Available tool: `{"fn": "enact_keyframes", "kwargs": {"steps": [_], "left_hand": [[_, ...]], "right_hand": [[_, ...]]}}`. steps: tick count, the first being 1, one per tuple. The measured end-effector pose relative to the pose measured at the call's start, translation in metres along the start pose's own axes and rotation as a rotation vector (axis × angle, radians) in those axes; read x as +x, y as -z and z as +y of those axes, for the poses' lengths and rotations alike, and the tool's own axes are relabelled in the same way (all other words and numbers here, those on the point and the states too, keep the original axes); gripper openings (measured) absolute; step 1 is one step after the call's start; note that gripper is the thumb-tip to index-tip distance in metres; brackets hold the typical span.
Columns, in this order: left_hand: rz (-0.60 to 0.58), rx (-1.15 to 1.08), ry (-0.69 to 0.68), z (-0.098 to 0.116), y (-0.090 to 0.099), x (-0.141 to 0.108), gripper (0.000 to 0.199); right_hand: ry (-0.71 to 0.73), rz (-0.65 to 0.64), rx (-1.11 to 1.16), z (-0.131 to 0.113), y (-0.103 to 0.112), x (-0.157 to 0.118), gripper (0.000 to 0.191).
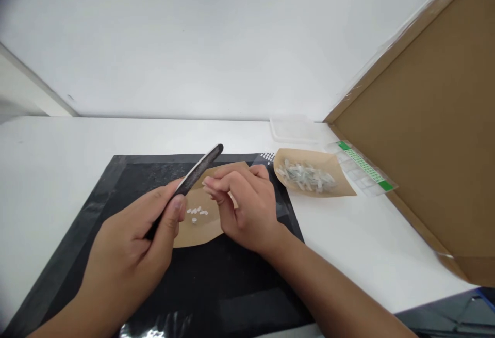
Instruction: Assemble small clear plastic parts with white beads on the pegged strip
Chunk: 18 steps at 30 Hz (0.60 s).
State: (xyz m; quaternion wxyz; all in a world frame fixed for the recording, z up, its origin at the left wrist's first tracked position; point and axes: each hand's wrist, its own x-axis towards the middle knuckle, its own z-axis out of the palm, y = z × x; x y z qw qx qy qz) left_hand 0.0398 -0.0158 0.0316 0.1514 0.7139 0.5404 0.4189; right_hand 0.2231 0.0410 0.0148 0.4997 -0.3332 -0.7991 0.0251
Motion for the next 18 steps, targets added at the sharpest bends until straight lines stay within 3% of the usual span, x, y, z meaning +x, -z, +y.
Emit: {"fn": "enact_keyframes", "kwargs": {"steps": [6,18], "left_hand": [[-0.021,0.007,0.0,-0.0075,-0.0026,0.0001,0.028],[-0.081,-0.047,-0.023,-0.0076,-0.0061,-0.0033,0.03]], "right_hand": [[-0.098,0.014,0.064,0.0007,0.0036,-0.0055,0.014],[-0.076,-0.029,0.052,-0.0046,-0.0004,-0.0102,0.012]]}}
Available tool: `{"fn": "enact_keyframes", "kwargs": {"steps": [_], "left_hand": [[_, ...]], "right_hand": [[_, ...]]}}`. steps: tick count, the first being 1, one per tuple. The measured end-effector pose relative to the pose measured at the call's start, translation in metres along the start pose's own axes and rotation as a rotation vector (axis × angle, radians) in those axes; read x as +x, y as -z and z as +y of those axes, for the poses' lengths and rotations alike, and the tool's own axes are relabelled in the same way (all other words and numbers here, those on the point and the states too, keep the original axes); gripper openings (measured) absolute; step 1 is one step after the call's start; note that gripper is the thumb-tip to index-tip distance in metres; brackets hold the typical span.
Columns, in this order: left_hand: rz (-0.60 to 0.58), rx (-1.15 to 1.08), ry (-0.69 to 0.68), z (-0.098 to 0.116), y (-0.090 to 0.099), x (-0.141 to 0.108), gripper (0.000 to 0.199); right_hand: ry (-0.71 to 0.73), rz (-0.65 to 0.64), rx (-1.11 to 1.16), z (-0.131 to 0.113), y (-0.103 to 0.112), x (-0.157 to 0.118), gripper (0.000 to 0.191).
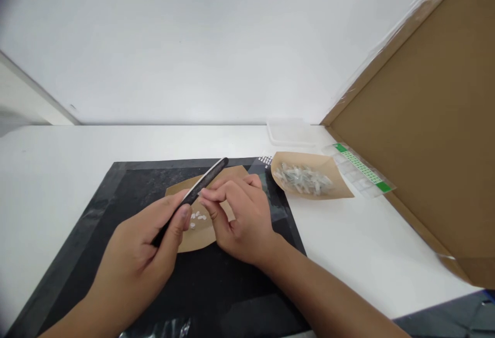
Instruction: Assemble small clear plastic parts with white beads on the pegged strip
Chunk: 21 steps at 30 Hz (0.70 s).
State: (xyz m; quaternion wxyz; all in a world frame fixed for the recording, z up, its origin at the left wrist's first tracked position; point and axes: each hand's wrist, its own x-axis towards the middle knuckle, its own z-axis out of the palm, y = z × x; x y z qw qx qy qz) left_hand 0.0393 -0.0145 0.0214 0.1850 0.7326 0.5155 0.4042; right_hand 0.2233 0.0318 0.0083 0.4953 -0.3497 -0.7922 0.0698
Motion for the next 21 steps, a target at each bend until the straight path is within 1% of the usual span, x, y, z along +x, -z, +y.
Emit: {"fn": "enact_keyframes", "kwargs": {"steps": [4,10,11,15,16,19,21], "left_hand": [[-0.01,-0.023,-0.011,0.002,0.0,0.002,0.031],[-0.02,-0.051,0.012,0.006,0.003,0.003,0.03],[-0.02,-0.051,0.021,0.006,0.003,0.002,0.029],[-0.04,-0.064,0.046,0.007,0.004,0.001,0.028],[-0.045,-0.07,0.04,0.007,0.004,0.001,0.028],[-0.033,-0.074,0.016,0.008,0.003,0.001,0.028],[-0.027,-0.073,0.017,0.009,0.002,0.001,0.028]], "right_hand": [[0.019,0.023,-0.051,-0.002,-0.006,0.0,0.012],[0.031,0.163,-0.151,-0.006,-0.017,0.003,0.016],[0.041,0.154,-0.163,-0.007,-0.018,0.003,0.017],[0.084,0.018,-0.19,-0.009,-0.013,0.005,0.02],[0.09,0.008,-0.206,-0.009,-0.011,0.006,0.02],[0.083,0.063,-0.239,-0.01,-0.009,0.008,0.02],[0.08,0.053,-0.209,-0.009,-0.008,0.008,0.02]]}}
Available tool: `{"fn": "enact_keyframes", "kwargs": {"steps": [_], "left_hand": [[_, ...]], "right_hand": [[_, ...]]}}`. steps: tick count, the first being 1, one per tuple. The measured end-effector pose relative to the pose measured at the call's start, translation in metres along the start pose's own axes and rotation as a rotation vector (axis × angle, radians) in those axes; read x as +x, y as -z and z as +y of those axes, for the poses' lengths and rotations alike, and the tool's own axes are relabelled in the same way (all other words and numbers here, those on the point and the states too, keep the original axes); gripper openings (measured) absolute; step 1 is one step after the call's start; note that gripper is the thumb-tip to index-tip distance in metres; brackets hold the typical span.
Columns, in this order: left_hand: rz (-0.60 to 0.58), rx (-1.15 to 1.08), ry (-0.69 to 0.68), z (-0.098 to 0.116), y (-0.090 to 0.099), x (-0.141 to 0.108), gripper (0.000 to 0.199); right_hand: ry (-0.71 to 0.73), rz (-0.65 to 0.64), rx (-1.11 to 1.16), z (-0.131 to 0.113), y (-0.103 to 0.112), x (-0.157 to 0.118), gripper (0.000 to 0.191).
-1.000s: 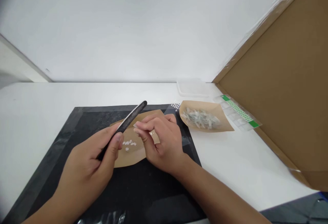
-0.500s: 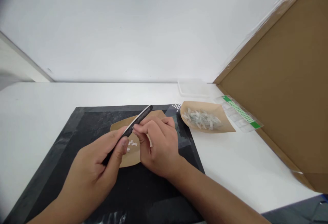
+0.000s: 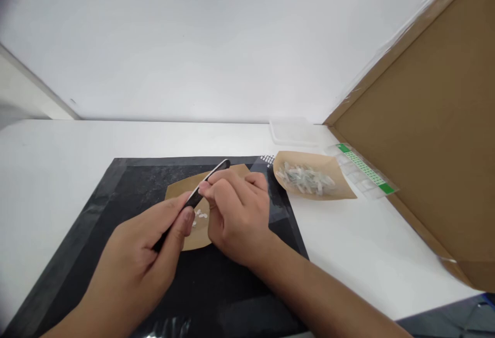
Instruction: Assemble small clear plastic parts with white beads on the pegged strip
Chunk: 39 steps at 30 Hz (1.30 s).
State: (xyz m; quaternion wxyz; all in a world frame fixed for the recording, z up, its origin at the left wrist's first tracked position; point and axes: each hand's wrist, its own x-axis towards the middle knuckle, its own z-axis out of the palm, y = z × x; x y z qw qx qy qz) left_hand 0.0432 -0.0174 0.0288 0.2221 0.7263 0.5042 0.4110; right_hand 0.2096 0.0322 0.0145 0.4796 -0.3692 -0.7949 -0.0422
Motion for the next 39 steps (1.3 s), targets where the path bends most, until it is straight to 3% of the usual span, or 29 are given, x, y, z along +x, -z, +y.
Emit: {"fn": "enact_keyframes", "kwargs": {"steps": [3,7,11,17,26,30,34,39], "left_hand": [[-0.009,-0.024,-0.003,0.0001,-0.0017,-0.0003,0.029],[-0.002,-0.053,0.011,0.0012,-0.0027,-0.0015,0.029],[-0.017,-0.082,0.023,0.0025,-0.0025,-0.0012,0.03],[0.007,-0.076,0.045,0.0039,0.0005,0.0022,0.031],[0.008,-0.113,0.125,0.0044,0.0017,0.0005,0.027],[0.003,-0.119,0.156,0.0058,0.0051,-0.0008,0.027],[0.009,-0.123,0.138,0.0065,0.0062,-0.0014,0.025],[0.031,-0.052,0.104,0.005,0.0047,-0.0011,0.028]], "right_hand": [[0.003,-0.058,0.065,0.001,0.0,0.0008,0.02],[-0.031,-0.008,0.072,0.0003,0.0007,0.0009,0.02],[0.011,-0.075,0.098,-0.0013,0.0027,-0.0002,0.02],[-0.023,0.081,0.05,0.0023,0.0087,0.0044,0.021],[0.036,-0.097,0.0,-0.0044,0.0025,-0.0037,0.019],[0.014,-0.035,-0.063,-0.0048,0.0036,-0.0004,0.021],[0.042,-0.113,-0.021,-0.0051,0.0044,0.0014,0.021],[0.032,-0.092,-0.025,-0.0053,0.0022,-0.0001,0.022]]}}
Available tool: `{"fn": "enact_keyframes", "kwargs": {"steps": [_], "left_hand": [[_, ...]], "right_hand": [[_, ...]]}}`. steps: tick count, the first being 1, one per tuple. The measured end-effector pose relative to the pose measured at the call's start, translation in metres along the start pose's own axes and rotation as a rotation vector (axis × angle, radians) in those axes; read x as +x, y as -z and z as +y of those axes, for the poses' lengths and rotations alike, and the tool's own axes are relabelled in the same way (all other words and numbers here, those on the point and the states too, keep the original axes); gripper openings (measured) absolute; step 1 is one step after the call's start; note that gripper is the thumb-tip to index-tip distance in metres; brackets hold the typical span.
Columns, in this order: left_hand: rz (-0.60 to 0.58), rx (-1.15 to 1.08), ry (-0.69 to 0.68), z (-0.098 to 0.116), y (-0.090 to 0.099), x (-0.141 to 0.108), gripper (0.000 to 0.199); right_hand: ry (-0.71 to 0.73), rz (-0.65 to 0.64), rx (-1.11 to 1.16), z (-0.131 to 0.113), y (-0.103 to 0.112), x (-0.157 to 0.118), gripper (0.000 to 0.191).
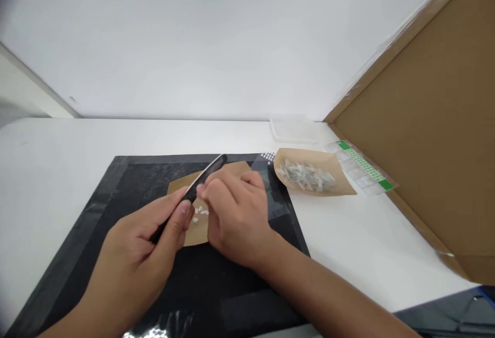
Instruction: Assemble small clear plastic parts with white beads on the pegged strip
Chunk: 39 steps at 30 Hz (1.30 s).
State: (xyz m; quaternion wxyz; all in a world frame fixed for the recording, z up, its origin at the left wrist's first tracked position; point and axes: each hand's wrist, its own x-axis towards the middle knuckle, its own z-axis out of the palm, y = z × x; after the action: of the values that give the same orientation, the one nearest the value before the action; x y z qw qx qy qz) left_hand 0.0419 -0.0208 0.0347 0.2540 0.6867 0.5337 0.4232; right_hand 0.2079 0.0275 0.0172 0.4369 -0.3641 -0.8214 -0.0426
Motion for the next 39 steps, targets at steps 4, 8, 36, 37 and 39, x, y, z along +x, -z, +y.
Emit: {"fn": "enact_keyframes", "kwargs": {"steps": [4,8,36,37,39], "left_hand": [[0.0,0.01,-0.034,0.0,-0.001,0.0,0.03],[0.015,0.048,-0.062,-0.001,-0.001,0.0,0.029],[0.131,0.153,-0.214,-0.013,-0.005,0.003,0.025],[0.129,0.151,-0.187,-0.014,-0.003,0.004,0.023],[0.118,0.144,-0.143,-0.017,-0.001,0.007,0.022]], "right_hand": [[-0.022,0.03,0.001,0.001,-0.001,0.0,0.02],[-0.022,-0.056,0.031,0.0,0.001,0.002,0.022],[-0.043,-0.049,0.161,0.001,0.003,-0.003,0.017],[-0.061,-0.038,0.188,0.003,0.004,-0.003,0.017],[-0.118,-0.016,0.226,0.008,0.005,-0.004,0.016]]}}
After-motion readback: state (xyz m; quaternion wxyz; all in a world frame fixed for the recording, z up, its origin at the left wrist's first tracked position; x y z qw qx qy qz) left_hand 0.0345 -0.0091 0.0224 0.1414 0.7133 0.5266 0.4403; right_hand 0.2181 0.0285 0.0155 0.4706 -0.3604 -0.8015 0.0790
